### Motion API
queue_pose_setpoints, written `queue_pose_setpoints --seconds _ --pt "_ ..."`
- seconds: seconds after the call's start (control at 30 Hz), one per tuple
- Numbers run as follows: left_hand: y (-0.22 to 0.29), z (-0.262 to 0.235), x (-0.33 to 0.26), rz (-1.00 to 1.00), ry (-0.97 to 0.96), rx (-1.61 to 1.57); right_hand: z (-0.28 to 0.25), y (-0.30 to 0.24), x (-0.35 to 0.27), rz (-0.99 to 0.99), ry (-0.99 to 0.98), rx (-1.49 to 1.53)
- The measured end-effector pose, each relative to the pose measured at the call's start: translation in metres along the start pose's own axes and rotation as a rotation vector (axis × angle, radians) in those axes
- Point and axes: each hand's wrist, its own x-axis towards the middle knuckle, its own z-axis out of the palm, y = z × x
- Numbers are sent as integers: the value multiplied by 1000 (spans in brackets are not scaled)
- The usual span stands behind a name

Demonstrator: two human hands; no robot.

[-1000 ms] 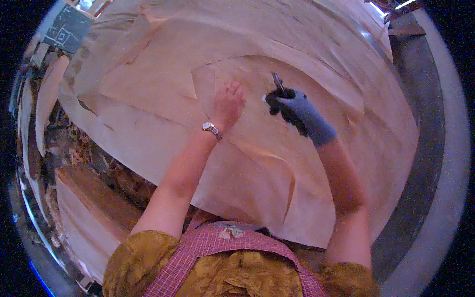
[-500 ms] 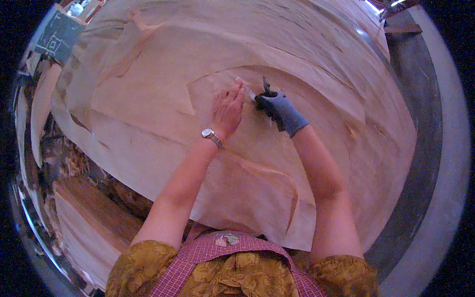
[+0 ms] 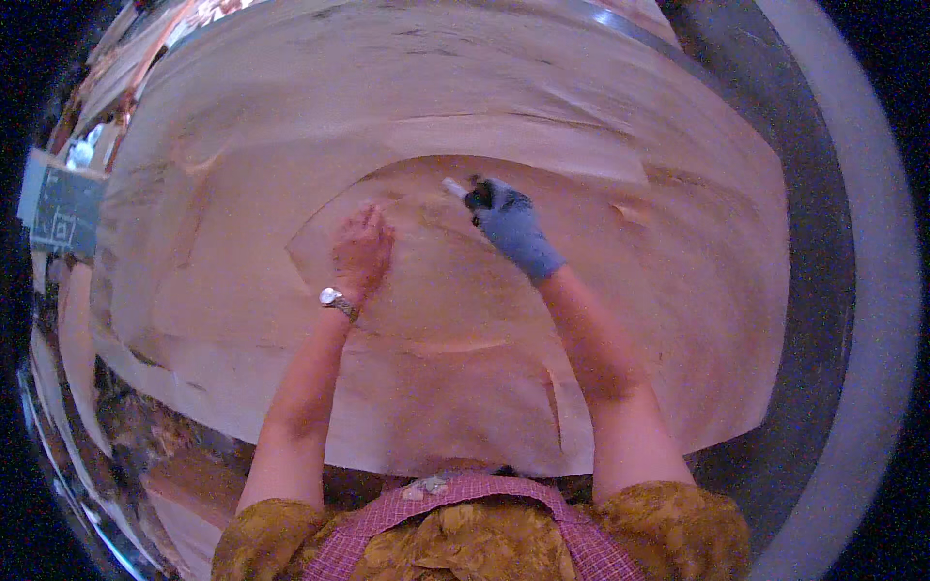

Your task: The person cuts and removes small sections from a wood veneer sheet using a hand tool, applies several small pieces of tape to the surface, and then lifts the sheet to move it onto a stack.

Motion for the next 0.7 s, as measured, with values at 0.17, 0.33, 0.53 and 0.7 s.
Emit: queue_pose_setpoints --seconds 0.17,0.33,0.53,0.7 --pt "81 4 29 231 108 11 -66 102 -21 321 17 625" --pt "181 36 55 507 115 -250 -64 129 -20 328 61 602" --pt "203 63 64 585 -43 -116 -61 140 -9 -74 196 -410" --pt "197 56 64 505 49 -102 -144 153 -47 -58 128 -375"
